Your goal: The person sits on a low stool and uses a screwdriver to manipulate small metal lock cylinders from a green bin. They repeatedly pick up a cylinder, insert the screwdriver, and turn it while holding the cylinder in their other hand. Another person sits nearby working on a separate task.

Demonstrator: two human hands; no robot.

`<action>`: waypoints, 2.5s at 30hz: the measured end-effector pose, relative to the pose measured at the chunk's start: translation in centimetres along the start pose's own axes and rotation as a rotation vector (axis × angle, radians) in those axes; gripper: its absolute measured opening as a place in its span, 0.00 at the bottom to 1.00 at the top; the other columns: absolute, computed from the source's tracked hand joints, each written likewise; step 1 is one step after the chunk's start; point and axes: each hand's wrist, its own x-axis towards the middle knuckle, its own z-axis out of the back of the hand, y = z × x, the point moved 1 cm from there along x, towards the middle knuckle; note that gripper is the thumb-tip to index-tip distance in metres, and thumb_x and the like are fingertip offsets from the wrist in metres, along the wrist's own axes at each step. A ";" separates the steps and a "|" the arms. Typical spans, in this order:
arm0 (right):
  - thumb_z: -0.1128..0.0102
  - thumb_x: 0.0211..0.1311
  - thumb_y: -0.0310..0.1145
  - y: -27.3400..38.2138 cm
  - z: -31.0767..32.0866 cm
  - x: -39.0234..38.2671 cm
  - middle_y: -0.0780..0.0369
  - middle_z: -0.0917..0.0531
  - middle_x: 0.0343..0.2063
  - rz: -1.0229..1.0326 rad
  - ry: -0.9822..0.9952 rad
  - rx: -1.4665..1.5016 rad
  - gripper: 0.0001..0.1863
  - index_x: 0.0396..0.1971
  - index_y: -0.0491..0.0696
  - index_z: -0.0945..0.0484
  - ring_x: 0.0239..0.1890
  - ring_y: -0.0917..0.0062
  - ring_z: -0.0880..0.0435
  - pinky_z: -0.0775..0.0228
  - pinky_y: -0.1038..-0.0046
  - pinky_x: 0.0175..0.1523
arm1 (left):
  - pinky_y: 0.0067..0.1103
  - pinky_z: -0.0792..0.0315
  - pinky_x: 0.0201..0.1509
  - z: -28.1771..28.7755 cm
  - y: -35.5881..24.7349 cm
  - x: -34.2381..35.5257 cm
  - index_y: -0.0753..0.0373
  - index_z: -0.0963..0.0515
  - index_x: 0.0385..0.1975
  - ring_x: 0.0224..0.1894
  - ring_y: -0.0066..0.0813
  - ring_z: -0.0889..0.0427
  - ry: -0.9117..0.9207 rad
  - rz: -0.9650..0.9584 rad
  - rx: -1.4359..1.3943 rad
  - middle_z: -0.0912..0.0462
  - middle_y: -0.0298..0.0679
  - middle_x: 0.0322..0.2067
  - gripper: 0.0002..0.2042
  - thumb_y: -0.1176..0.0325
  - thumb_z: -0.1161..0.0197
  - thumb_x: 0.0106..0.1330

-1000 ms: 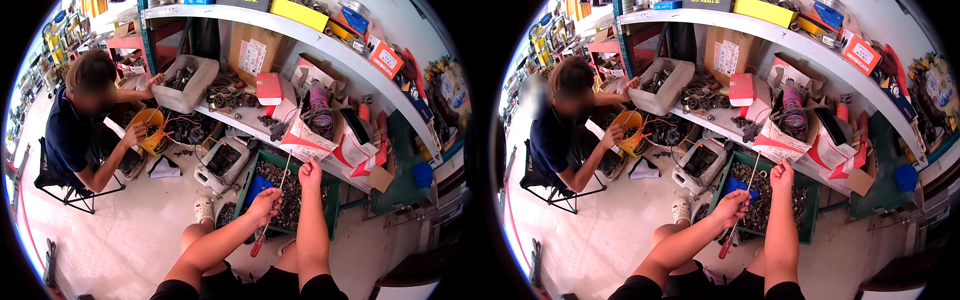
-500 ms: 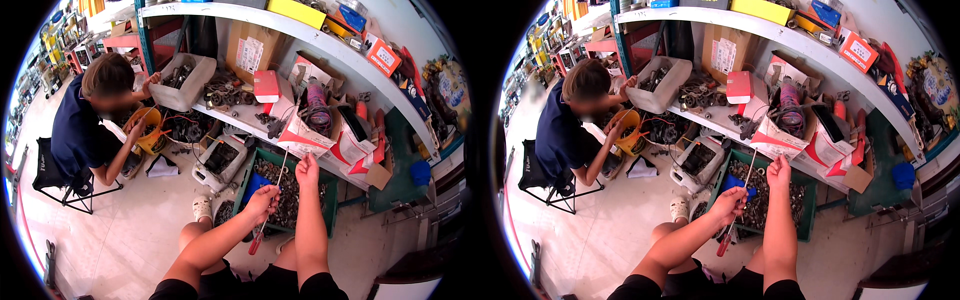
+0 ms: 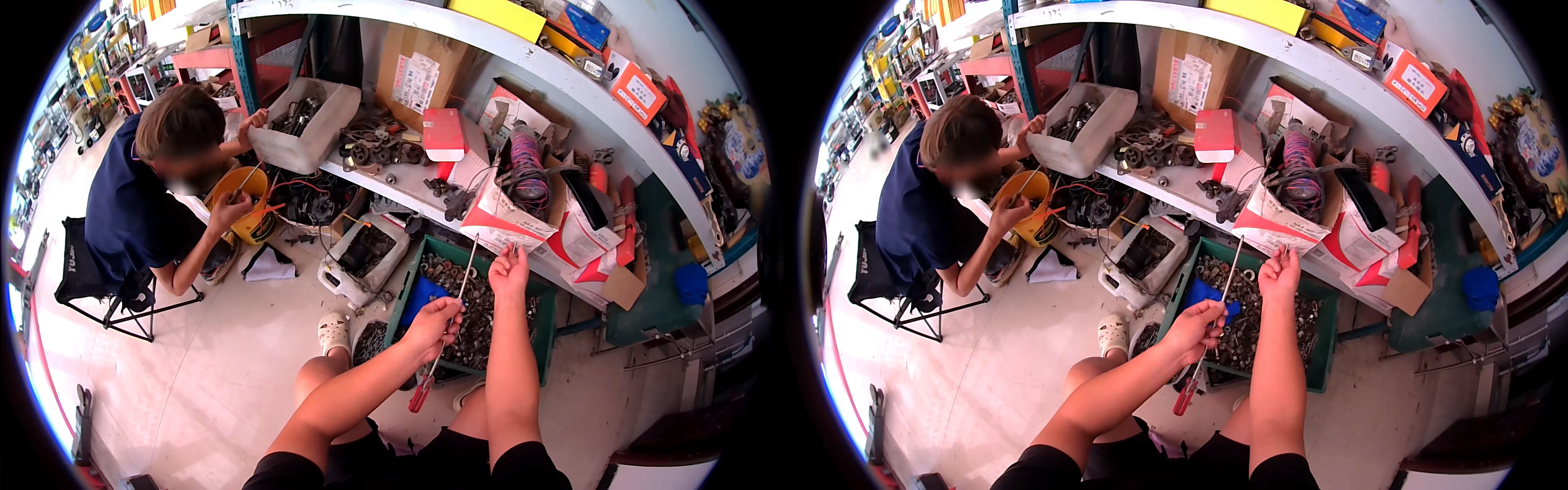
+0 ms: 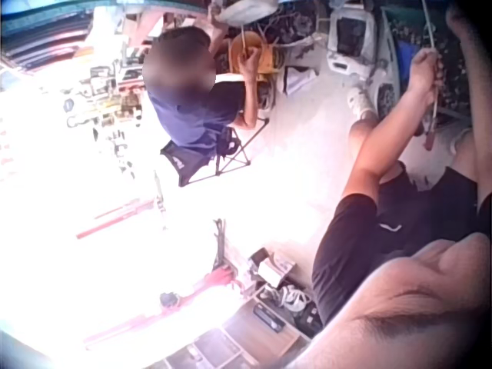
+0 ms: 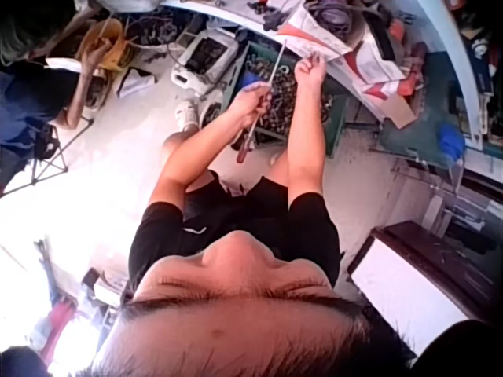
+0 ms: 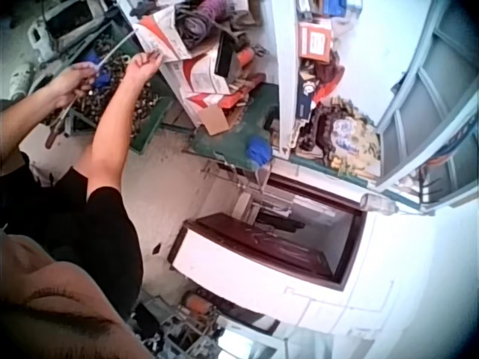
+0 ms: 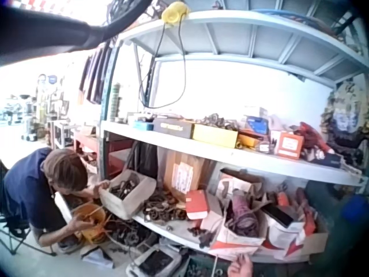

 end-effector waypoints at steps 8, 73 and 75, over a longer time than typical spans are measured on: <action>0.42 0.67 0.30 0.5 0.8 1.1 0.71 0.30 0.20 0.039 -0.024 -0.012 0.06 0.30 0.50 0.27 0.13 0.89 0.41 0.54 0.87 0.14 | 0.12 0.49 0.19 -0.4 0.2 0.2 0.57 0.28 0.33 0.20 0.14 0.38 0.013 0.008 0.000 0.29 0.28 0.24 0.07 0.64 0.44 0.72; 0.45 0.69 0.41 -5.9 8.1 -16.9 0.59 0.16 0.29 0.095 0.365 -1.516 0.17 0.43 0.42 0.21 0.29 0.74 0.18 0.27 0.71 0.34 | 0.12 0.48 0.18 1.3 -2.3 0.0 0.60 0.27 0.34 0.22 0.17 0.36 -0.063 -0.136 0.042 0.29 0.29 0.24 0.09 0.62 0.47 0.73; 0.52 0.74 0.43 -3.7 5.6 -16.3 0.69 0.20 0.29 -0.094 0.365 -1.132 0.18 0.48 0.45 0.21 0.25 0.87 0.26 0.35 0.81 0.28 | 0.12 0.47 0.17 0.6 -0.5 0.2 0.60 0.26 0.34 0.21 0.17 0.36 -0.030 -0.056 0.079 0.28 0.29 0.24 0.10 0.62 0.48 0.74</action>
